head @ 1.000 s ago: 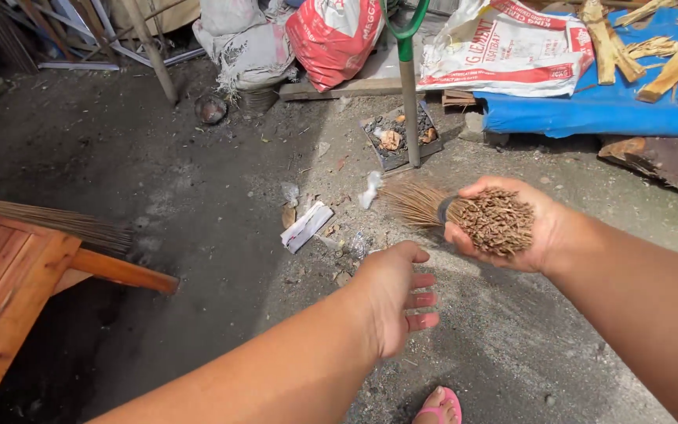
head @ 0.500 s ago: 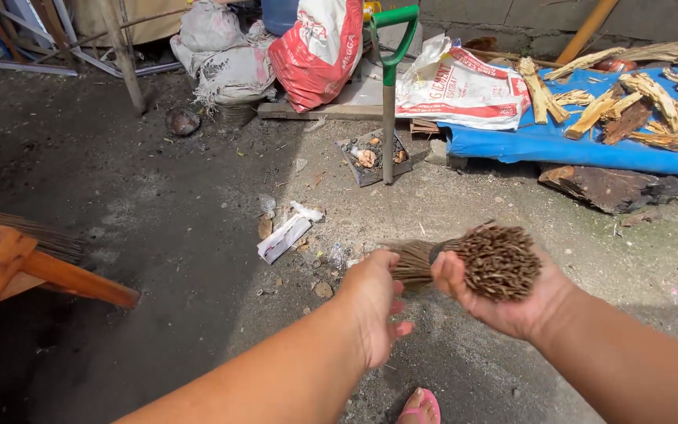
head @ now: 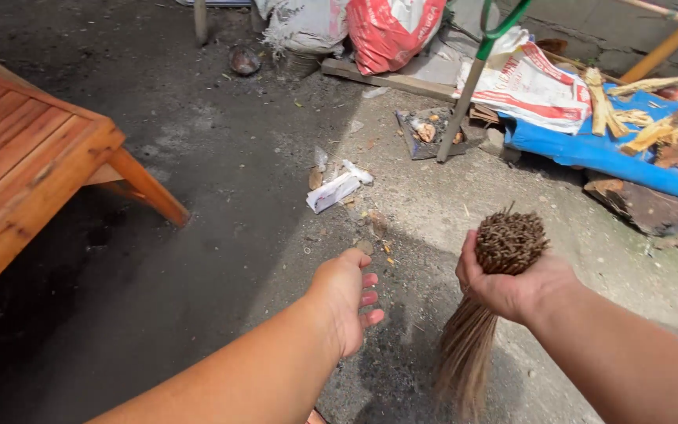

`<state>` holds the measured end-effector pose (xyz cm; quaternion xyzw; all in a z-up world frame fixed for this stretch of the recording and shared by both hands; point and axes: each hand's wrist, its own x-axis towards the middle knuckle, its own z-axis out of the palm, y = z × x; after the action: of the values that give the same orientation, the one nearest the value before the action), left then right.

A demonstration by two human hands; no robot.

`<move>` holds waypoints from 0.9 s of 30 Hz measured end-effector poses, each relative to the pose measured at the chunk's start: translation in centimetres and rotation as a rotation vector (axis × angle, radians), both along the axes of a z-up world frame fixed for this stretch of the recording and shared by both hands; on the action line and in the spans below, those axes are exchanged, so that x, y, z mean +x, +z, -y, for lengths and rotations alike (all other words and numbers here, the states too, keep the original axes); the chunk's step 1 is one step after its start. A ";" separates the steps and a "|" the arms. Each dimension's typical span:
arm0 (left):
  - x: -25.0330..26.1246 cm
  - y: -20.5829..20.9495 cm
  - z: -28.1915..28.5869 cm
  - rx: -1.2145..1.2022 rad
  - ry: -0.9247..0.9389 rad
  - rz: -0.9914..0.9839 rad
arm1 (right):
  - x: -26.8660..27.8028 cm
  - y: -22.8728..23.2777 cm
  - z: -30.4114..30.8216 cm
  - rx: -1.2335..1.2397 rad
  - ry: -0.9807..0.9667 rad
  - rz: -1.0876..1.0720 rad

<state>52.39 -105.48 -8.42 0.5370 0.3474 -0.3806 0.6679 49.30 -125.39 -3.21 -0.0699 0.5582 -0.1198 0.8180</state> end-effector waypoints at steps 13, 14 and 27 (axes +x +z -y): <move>1.2 -0.5 -8.6 0.037 0.251 0.072 | 5.3 4.8 -4.9 -0.015 0.552 0.275; 0.9 -0.7 -8.9 0.044 0.272 0.048 | 5.0 4.4 -4.9 0.053 0.730 0.207; 0.9 2.0 -16.5 0.087 0.530 0.071 | 14.8 -2.9 -9.3 -0.289 1.087 0.065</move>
<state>53.30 -88.99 -6.47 0.4687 0.4682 -0.1581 0.7322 64.12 -116.12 -6.06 -0.4550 0.3944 0.2417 0.7609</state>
